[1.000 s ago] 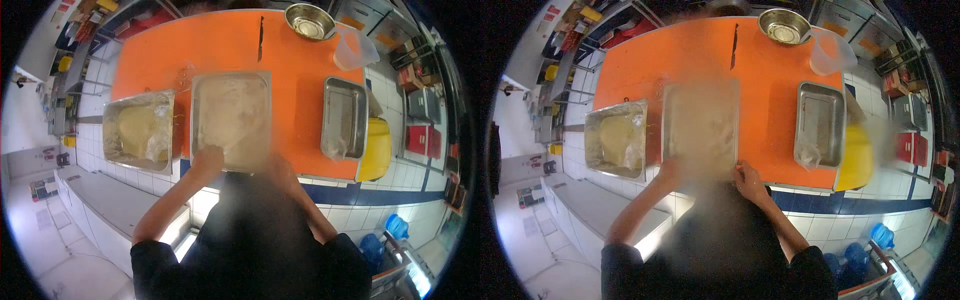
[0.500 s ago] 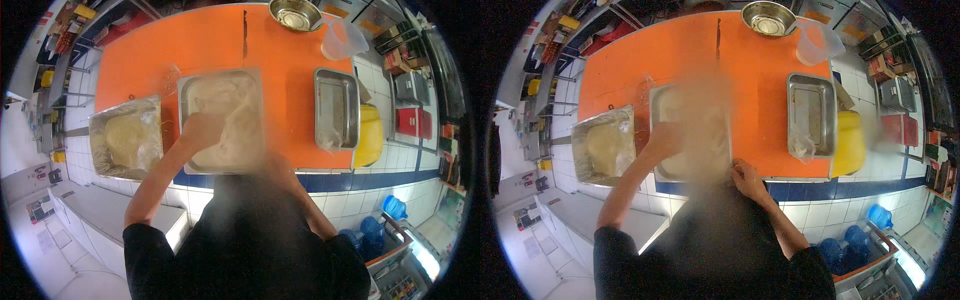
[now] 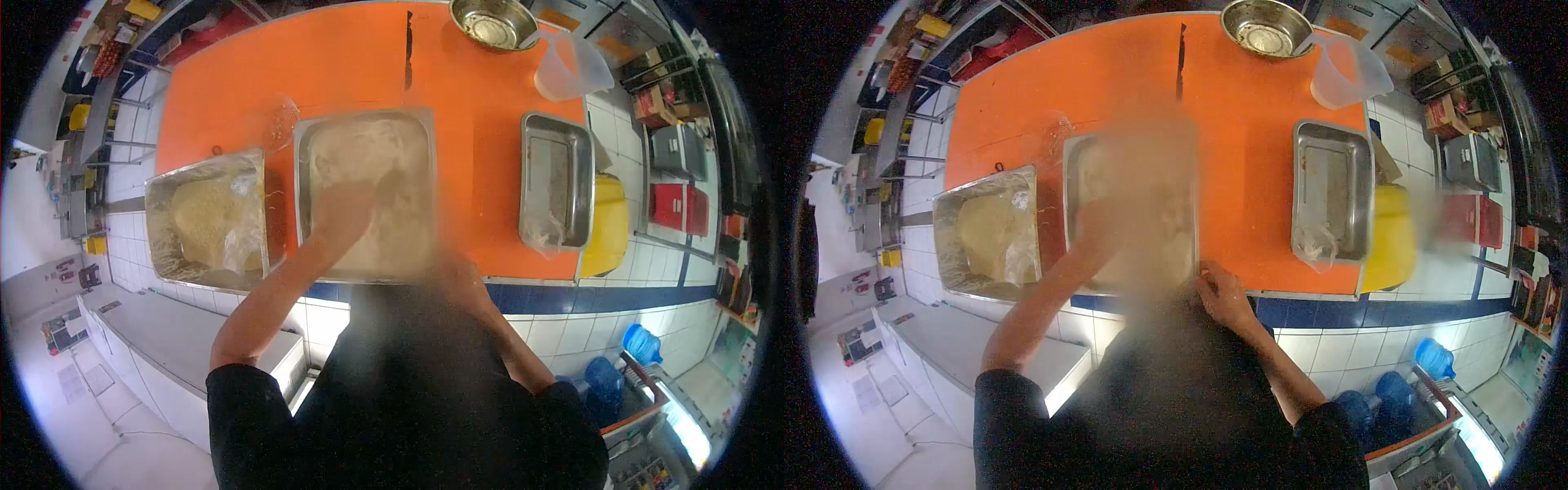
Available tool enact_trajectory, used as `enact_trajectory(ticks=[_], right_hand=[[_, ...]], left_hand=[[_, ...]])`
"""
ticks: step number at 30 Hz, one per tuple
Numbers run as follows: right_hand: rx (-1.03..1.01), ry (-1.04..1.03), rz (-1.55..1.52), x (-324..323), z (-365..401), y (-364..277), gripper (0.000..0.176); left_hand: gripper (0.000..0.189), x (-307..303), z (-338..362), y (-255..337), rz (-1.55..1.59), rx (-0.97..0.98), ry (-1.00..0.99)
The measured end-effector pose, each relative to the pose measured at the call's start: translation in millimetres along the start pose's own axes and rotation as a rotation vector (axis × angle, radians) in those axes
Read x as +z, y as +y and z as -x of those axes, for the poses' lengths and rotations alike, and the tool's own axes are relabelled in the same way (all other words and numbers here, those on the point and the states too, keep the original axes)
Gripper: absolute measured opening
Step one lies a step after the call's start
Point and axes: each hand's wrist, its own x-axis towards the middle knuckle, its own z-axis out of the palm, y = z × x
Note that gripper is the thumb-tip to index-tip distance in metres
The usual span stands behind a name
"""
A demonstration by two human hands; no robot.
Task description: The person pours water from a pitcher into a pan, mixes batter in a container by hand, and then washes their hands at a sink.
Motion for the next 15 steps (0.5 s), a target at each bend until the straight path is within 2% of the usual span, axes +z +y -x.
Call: enact_trajectory(ticks=[1,2,4,5,7,9,12,14,15], right_hand=[[0.039,-0.005,-0.005,-1.3,0.1,-1.8,0.025],[0.048,-0.001,-0.01,-1.0,-0.3,2.1,0.025],[-0.098,-0.01,0.052,1.0,-0.6,10.8,0.026],[-0.098,-0.013,0.051,-0.4,-0.6,7.0,0.026],[-0.002,-0.024,-0.039,-1.7,-2.2,-2.8,0.024],[0.032,-0.034,-0.07,2.5,-3.1,5.1,0.023],[0.045,-0.022,-0.069,5.1,-1.2,5.6,0.023],[0.019,0.0,-0.043,0.5,0.6,3.8,0.023],[-0.005,-0.029,-0.065,-3.5,-0.2,2.1,0.025]], left_hand=[[0.016,-19.2,-4.2,0.5,-0.068,-0.073,-0.061],[0.016,-36.8,-6.0,-3.3,-0.068,-0.064,-0.068],[0.015,-62.9,-4.6,-22.4,-0.21,-0.051,-0.102],[0.015,-61.7,-6.1,-32.9,-0.21,-0.053,-0.104],[0.014,-51.4,-15.4,-55.0,-0.259,0.011,0.019],[0.013,-29.8,-30.9,-64.3,-0.211,0.042,-0.005],[0.014,-20.8,-43.4,-40.6,-0.145,0.117,-0.044],[0.015,-25.7,-37.2,-25.0,-0.172,0.199,-0.288],[0.015,-30.7,-28.7,-23.3,-0.176,0.2,-0.286]])
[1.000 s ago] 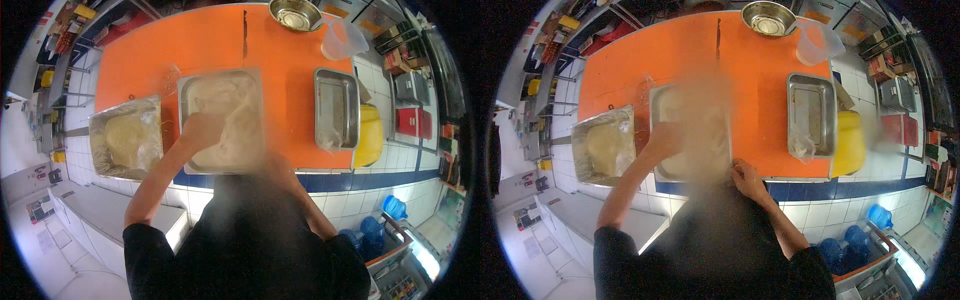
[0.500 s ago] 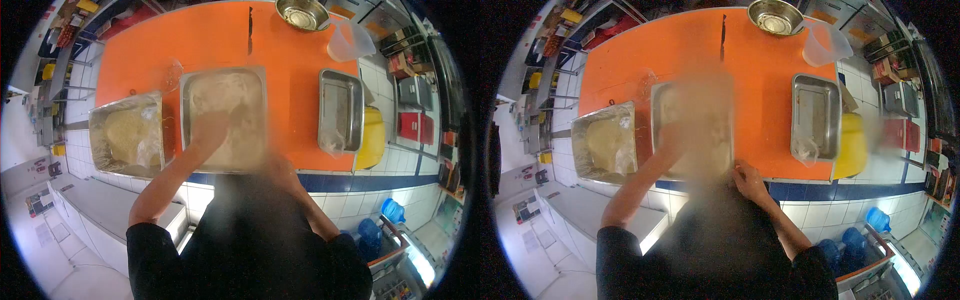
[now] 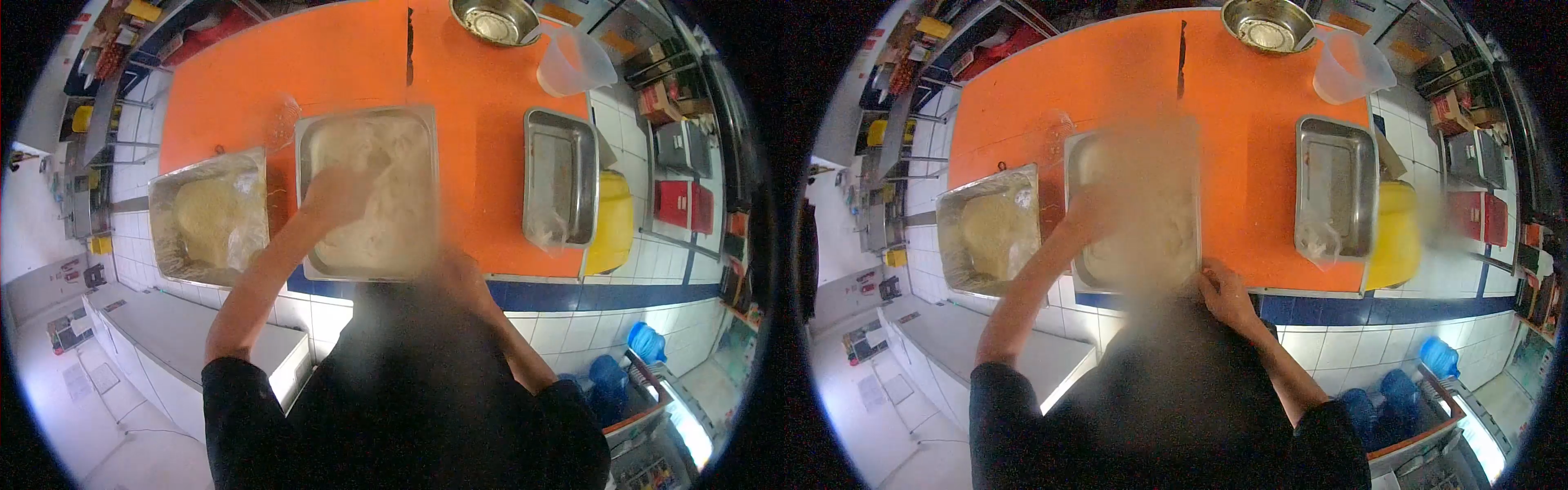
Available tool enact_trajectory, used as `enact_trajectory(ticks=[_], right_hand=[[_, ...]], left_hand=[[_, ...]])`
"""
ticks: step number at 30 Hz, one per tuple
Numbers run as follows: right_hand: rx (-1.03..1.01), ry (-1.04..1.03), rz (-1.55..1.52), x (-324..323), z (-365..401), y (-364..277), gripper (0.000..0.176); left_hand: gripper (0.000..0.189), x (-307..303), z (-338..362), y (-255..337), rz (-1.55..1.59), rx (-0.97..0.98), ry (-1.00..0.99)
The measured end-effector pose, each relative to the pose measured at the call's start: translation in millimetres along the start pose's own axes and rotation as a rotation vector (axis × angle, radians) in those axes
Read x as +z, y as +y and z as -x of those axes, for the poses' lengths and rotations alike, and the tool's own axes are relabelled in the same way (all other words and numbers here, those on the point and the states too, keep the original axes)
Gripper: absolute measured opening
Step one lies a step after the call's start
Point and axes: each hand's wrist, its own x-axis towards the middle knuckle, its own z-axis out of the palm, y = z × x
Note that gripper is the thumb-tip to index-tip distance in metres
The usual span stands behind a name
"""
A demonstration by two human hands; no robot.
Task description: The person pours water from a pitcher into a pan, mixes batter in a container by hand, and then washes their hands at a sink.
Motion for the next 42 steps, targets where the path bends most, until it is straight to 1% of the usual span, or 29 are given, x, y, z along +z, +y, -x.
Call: enact_trajectory(ticks=[2,3,5,7,9,11,12,14,15,17,18,19,20,21,23,25,27,28,29,31,32,33,34,35,36,38,39,41,42], right_hand=[[-0.018,-0.037,-0.026,-1.7,2.1,-7.0,0.027],[0.003,-0.005,-0.075,-0.7,1.8,-12.4,0.026],[0.032,0.03,-0.129,2.3,2.4,-15.8,0.025],[0.039,0.004,0.005,1.1,-1.3,-17.3,0.026],[0.047,0.002,-0.024,-1.1,0.7,-20.3,0.027],[0.053,-0.005,-0.052,-4.0,0.6,-25.0,0.028],[0.058,-0.005,-0.064,-4.9,0.6,-27.7,0.027],[0.07,-0.005,-0.079,-3.5,0.9,-27.6,0.027],[0.079,-0.002,-0.052,-2.4,0.0,-26.0,0.025],[0.096,0.016,-0.033,-1.2,-1.9,-20.3,0.024],[0.032,0.019,-0.024,-0.4,-1.9,-16.0,0.023],[-0.034,0.021,-0.015,-0.5,-1.6,-13.5,0.022],[-0.03,0.023,-0.018,-1.8,-1.1,-15.7,0.022],[0.009,0.033,-0.021,-3.7,0.1,-20.3,0.022],[0.043,0.04,-0.027,-0.7,-1.4,-18.3,0.021],[0.049,0.048,-0.065,5.4,-2.5,-3.4,0.02],[0.034,0.078,-0.095,1.9,-1.1,-11.9,0.02],[0.016,0.099,-0.125,0.3,0.1,-14.5,0.02],[0.019,0.096,-0.126,1.8,2.2,-12.8,0.02],[-0.039,0.093,0.003,4.7,-0.5,-10.2,0.021],[-0.041,0.094,0.001,4.4,-1.8,-10.6,0.021],[0.018,0.061,-0.02,3.4,-1.3,-11.2,0.021],[0.079,0.024,-0.038,1.5,1.4,-13.3,0.021],[0.08,0.022,-0.035,-0.6,2.5,-17.1,0.021],[0.109,0.026,-0.114,-2.0,2.6,-22.4,0.021],[0.13,0.032,-0.193,-1.3,-0.1,-20.3,0.021],[0.148,0.025,-0.24,2.5,1.4,-10.4,0.022],[0.162,0.014,-0.286,4.6,1.6,-5.7,0.022],[0.15,0.013,-0.19,3.8,1.0,-7.2,0.022]], left_hand=[[0.016,-16.4,34.1,14.2,0.131,0.021,0.005],[0.016,-23.7,45.8,19.9,0.129,0.021,0.004],[0.015,-32.7,64.6,29.8,0.112,0.001,-0.111],[0.015,-17.2,71.2,33.4,0.1,-0.013,-0.116],[0.015,2.4,65.3,30.0,0.091,-0.034,-0.123],[0.014,17.7,43.4,15.9,0.128,-0.162,0.025],[0.014,23.0,32.1,7.8,0.127,-0.164,0.023],[0.014,23.1,16.7,-1.1,0.087,-0.239,0.149],[0.014,24.8,19.4,-3.6,0.087,-0.234,0.145],[0.017,-3.9,32.0,-10.1,0.06,-0.298,0.142],[0.017,-20.1,39.9,-14.4,0.057,-0.287,0.138],[0.019,-37.6,48.9,-19.5,0.035,-0.356,0.117],[0.021,-45.1,54.5,-26.2,0.015,-0.43,0.096],[0.021,-39.5,52.7,-37.0,0.014,-0.429,0.093],[0.026,-16.5,33.8,-62.6,0.014,-0.352,0.265],[0.027,8.0,2.7,-72.2,0.015,-0.304,0.224],[0.029,23.7,-24.3,-75.3,0.017,-0.249,0.186],[0.029,26.0,-33.0,-73.2,0.032,-0.176,0.19],[0.029,29.8,-35.2,-71.5,0.047,-0.106,0.19],[0.027,29.5,-32.6,-67.4,0.097,-0.113,0.148],[0.025,26.3,-29.7,-63.7,0.149,-0.115,0.106],[0.025,23.9,-23.6,-61.2,0.15,-0.113,0.102],[0.022,11.5,-12.0,-54.5,0.16,-0.041,0.162],[0.02,-1.5,-1.5,-48.2,0.168,0.031,0.228],[0.02,-12.6,8.6,-41.8,0.168,0.03,0.229],[0.016,-29.8,26.9,-29.5,0.058,-0.035,-0.015],[0.016,-30.4,37.1,-22.3,0.058,-0.038,-0.017],[0.015,-30.0,52.3,-9.5,0.022,0.1,-0.072],[0.015,-28.0,53.1,-2.2,0.023,0.095,-0.071]])
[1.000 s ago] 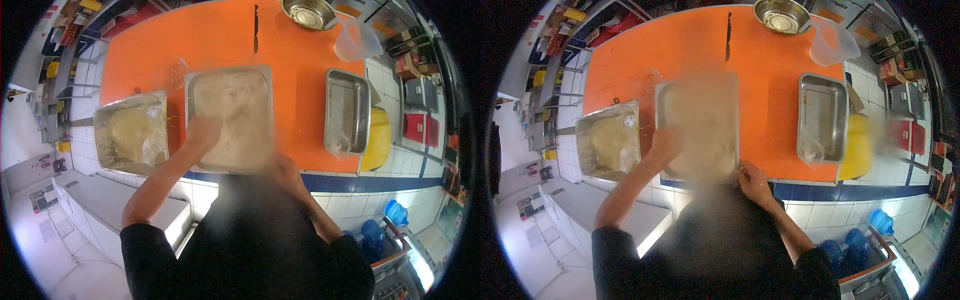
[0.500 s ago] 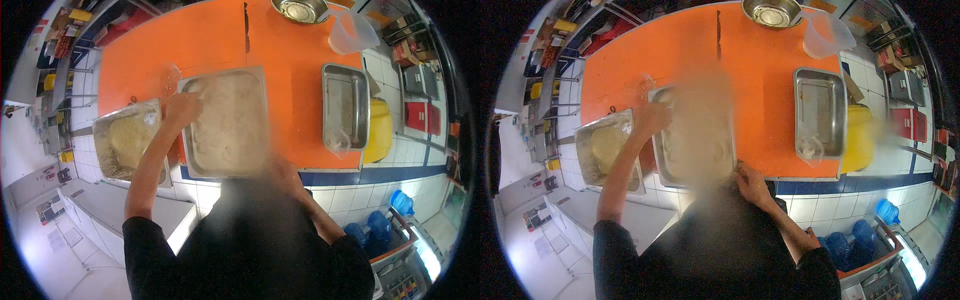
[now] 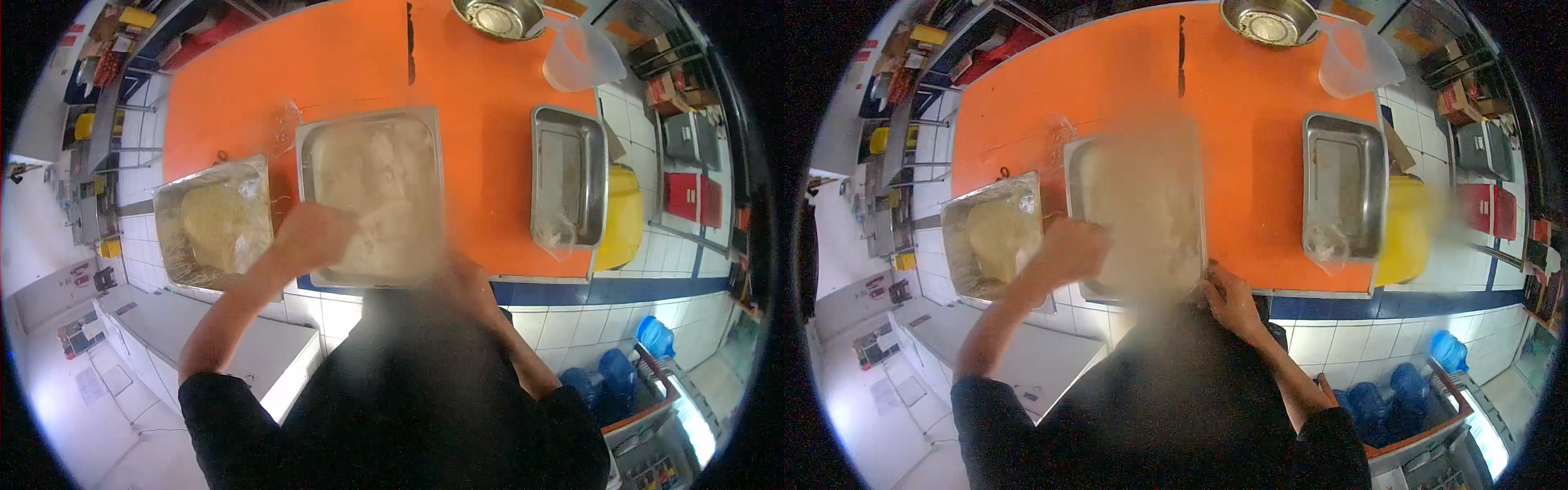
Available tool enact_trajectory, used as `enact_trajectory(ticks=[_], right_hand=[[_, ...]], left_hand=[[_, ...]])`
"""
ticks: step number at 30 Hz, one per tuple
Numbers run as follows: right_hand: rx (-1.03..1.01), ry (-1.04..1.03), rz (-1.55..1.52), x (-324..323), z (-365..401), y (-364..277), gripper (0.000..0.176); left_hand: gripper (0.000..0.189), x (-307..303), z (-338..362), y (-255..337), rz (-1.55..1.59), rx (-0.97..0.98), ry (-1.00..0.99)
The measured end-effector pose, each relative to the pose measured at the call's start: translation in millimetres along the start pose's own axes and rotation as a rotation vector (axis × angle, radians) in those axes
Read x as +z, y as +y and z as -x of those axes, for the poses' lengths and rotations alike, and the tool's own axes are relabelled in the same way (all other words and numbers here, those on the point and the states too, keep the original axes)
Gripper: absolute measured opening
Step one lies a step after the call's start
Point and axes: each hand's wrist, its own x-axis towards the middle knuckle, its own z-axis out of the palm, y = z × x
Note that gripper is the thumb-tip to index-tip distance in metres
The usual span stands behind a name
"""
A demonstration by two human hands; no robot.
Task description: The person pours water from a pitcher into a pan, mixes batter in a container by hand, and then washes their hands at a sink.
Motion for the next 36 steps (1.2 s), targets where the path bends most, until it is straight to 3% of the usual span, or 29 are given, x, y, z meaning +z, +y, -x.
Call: enact_trajectory(ticks=[4,6,9,11,13,15,16,18,22,25,27,29,31,34,36], right_hand=[[-0.047,-0.004,0.077,-3.1,1.6,-23.5,0.023],[-0.063,0.001,0.103,-4.7,0.4,-22.0,0.022],[-0.104,0.05,0.103,-1.6,1.9,-24.7,0.021],[-0.123,0.107,0.072,-2.6,2.4,-21.6,0.02],[-0.07,0.029,0.082,-3.2,-0.5,-9.0,0.019],[-0.113,0.05,0.106,0.7,-0.9,1.2,0.019],[-0.172,0.062,0.136,0.9,-2.5,2.8,0.019],[-0.154,0.053,0.174,0.3,-5.4,1.3,0.018],[-0.158,0.074,0.171,-1.2,-3.9,6.1,0.016],[-0.069,0.046,0.161,-0.6,-1.5,1.6,0.019],[-0.024,0.046,0.097,-0.8,-0.3,-11.5,0.021],[0.023,0.041,0.03,1.1,-0.3,-14.3,0.023],[-0.055,0.034,-0.012,-0.1,-1.2,-8.7,0.025],[-0.019,0.052,0.096,-0.4,-1.8,-4.9,0.023],[-0.069,0.054,0.099,-1.1,-2.5,-9.2,0.023]], left_hand=[[0.013,23.9,-16.7,6.0,0.038,-0.086,-0.014],[0.013,37.2,-30.8,-8.3,0.04,-0.244,0.1],[0.013,47.8,-43.1,-34.8,-0.008,-0.271,0.156],[0.014,26.0,-23.2,-29.6,-0.006,-0.28,0.155],[0.015,-1.9,-16.2,-31.2,-0.008,-0.281,0.151],[0.016,-17.1,-17.0,-37.4,-0.12,-0.461,0.275],[0.016,-4.3,-31.0,-51.1,-0.118,-0.463,0.276],[0.014,32.1,-70.2,-84.8,-0.085,-0.021,0.286],[0.012,21.7,-98.7,-60.9,-0.167,-0.001,0.128],[0.012,1.6,-59.5,-43.6,-0.126,0.097,0.119],[0.013,-3.5,-32.0,-33.9,-0.109,0.153,-0.012],[0.013,-7.6,-5.7,-15.3,-0.08,0.158,-0.029],[0.013,-4.5,5.5,0.2,-0.048,0.163,-0.044],[0.011,15.4,0.8,11.3,0.026,0.07,-0.101],[0.013,28.9,-15.2,5.9,0.08,-0.095,-0.006]])
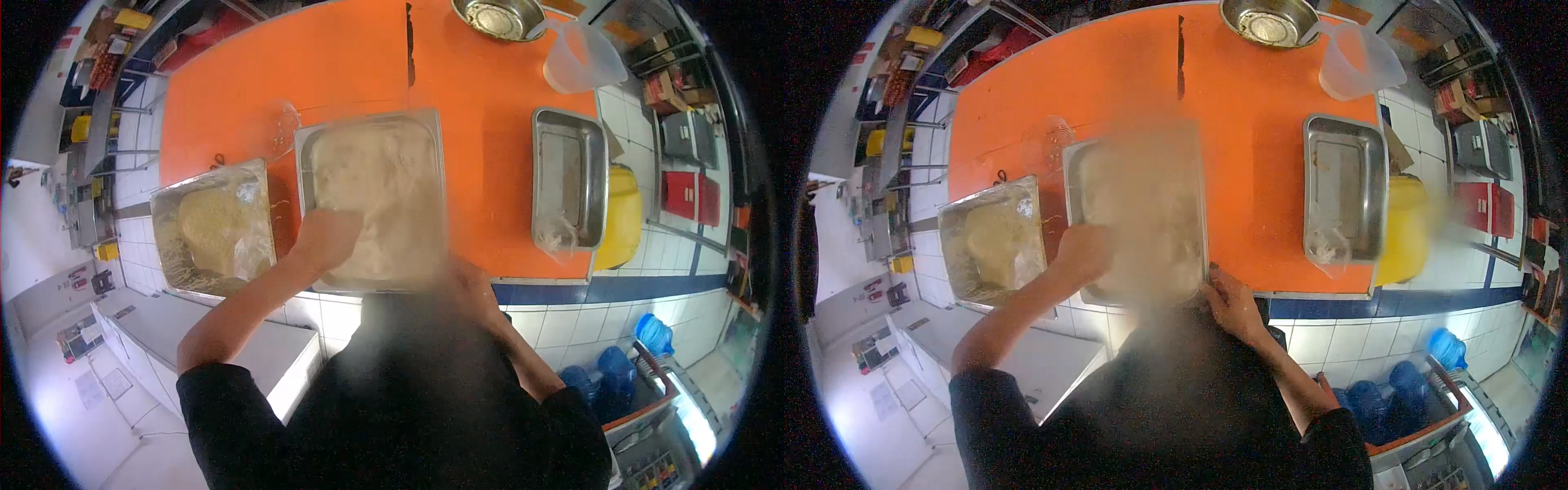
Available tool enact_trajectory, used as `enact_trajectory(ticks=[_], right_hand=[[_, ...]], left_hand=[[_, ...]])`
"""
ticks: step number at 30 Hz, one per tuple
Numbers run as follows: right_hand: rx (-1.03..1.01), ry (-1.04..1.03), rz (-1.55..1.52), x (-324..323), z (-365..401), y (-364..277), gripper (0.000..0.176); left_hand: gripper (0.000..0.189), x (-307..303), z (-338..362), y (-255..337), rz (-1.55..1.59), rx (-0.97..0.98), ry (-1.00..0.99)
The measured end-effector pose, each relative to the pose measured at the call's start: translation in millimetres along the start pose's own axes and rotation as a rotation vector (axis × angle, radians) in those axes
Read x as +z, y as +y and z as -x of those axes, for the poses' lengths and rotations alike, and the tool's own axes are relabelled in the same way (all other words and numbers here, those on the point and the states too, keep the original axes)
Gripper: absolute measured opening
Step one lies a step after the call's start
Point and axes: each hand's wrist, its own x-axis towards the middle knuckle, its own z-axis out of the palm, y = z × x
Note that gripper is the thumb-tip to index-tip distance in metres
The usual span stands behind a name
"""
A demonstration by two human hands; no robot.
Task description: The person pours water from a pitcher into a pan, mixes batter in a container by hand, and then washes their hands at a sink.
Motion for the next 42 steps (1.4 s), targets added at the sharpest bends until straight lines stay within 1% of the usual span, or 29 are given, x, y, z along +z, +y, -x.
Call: enact_trajectory(ticks=[1,3,5,6,7,8,10,11,12,13,14,15,16,17,19,20,22,24,26,28,29,30,32,33,35,38,39,40,42], right_hand=[[-0.044,0.009,-0.004,0.1,1.0,-1.4,0.023],[-0.08,0.029,0.02,5.3,1.2,9.3,0.023],[-0.116,0.053,0.038,4.9,1.5,3.0,0.023],[-0.036,0.018,0.051,3.2,2.3,-0.5,0.022],[0.045,-0.013,0.062,0.9,1.6,-4.8,0.022],[0.054,-0.002,0.057,1.2,0.9,-0.2,0.022],[-0.034,-0.018,0.203,4.2,0.6,11.1,0.02],[-0.029,-0.01,0.197,5.0,1.6,9.5,0.02],[-0.004,0.01,0.059,5.7,3.4,5.8,0.02],[0.015,0.027,-0.077,5.2,3.6,1.7,0.019],[0.008,0.023,-0.077,3.1,3.1,-2.7,0.019],[0.0,0.006,-0.045,0.4,3.1,-7.5,0.019],[-0.007,-0.006,-0.011,-1.7,2.4,-9.9,0.018],[-0.012,-0.002,-0.008,-2.6,1.5,-8.2,0.018],[-0.071,0.025,0.044,-2.3,4.8,-0.4,0.018],[-0.065,0.027,0.046,-1.8,6.2,1.9,0.018],[0.006,0.008,0.058,0.6,5.2,3.6,0.018],[0.013,0.003,0.008,1.5,2.6,1.0,0.018],[0.03,-0.002,-0.039,1.2,3.4,-1.7,0.018],[0.064,-0.017,0.015,-1.2,2.6,-4.2,0.018],[0.064,-0.02,0.017,-0.8,2.3,-2.8,0.018],[0.078,-0.023,0.022,0.3,2.9,-0.2,0.019],[0.091,-0.025,0.029,1.0,0.7,0.9,0.019],[0.068,-0.014,0.052,2.0,1.1,0.9,0.02],[0.048,-0.005,0.078,1.8,2.3,-0.2,0.02],[0.053,-0.007,0.034,0.1,2.2,-4.9,0.02],[0.033,0.011,0.016,0.8,1.8,-4.1,0.019],[0.016,0.029,-0.002,0.9,2.5,-2.6,0.019],[-0.004,0.0,0.046,1.5,0.8,5.3,0.019]], left_hand=[[0.013,7.6,-9.4,-2.8,0.003,-0.002,0.002],[0.012,18.0,-28.2,-8.0,0.006,-0.078,0.249],[0.012,11.5,-39.1,-10.7,-0.009,-0.131,0.265],[0.012,8.7,-41.9,-10.2,-0.028,-0.177,0.278],[0.012,2.1,-36.4,-10.5,-0.03,-0.168,0.278],[0.012,-8.1,-24.1,-12.9,-0.054,-0.178,0.235],[0.011,-33.0,-10.6,-16.8,-0.083,-0.177,0.188],[0.011,-47.8,-6.2,-18.9,-0.111,-0.258,0.229],[0.011,-54.4,-2.5,-20.4,-0.137,-0.345,0.269],[0.009,-48.6,-13.4,-28.3,-0.078,-0.351,0.353],[0.009,-33.9,-30.8,-36.7,-0.081,-0.358,0.356],[0.01,-14.8,-50.2,-44.5,-0.146,-0.203,0.312],[0.011,-14.4,-58.2,-42.8,-0.209,-0.044,0.269],[0.011,-13.0,-61.1,-41.2,-0.211,-0.043,0.275],[0.013,-9.4,-61.3,-31.6,-0.14,0.088,0.19],[0.013,-10.2,-53.8,-28.1,-0.135,0.093,0.189],[0.015,-14.9,-27.0,-24.1,-0.084,0.127,0.087],[0.012,-24.6,2.9,-8.3,-0.07,0.168,0.107],[0.011,-25.6,13.5,4.9,-0.048,0.215,0.123],[0.017,-25.4,11.0,16.5,-0.029,0.174,-0.115],[0.015,-33.3,8.3,22.8,0.073,0.108,-0.099],[0.015,-24.3,3.0,18.9,0.078,0.104,-0.1],[0.014,4.3,-20.8,4.7,-0.007,0.014,0.056],[0.014,8.9,-31.8,-1.6,-0.004,0.014,0.053],[0.014,12.2,-50.9,-11.3,0.037,-0.097,0.242],[0.013,4.9,-50.0,-20.4,-0.062,-0.174,0.21],[0.015,0.3,-35.9,-23.2,-0.081,-0.138,0.285],[0.015,-15.3,-24.6,-22.3,-0.084,-0.128,0.281],[0.019,-46.4,-7.7,-23.3,-0.111,-0.401,0.199]])
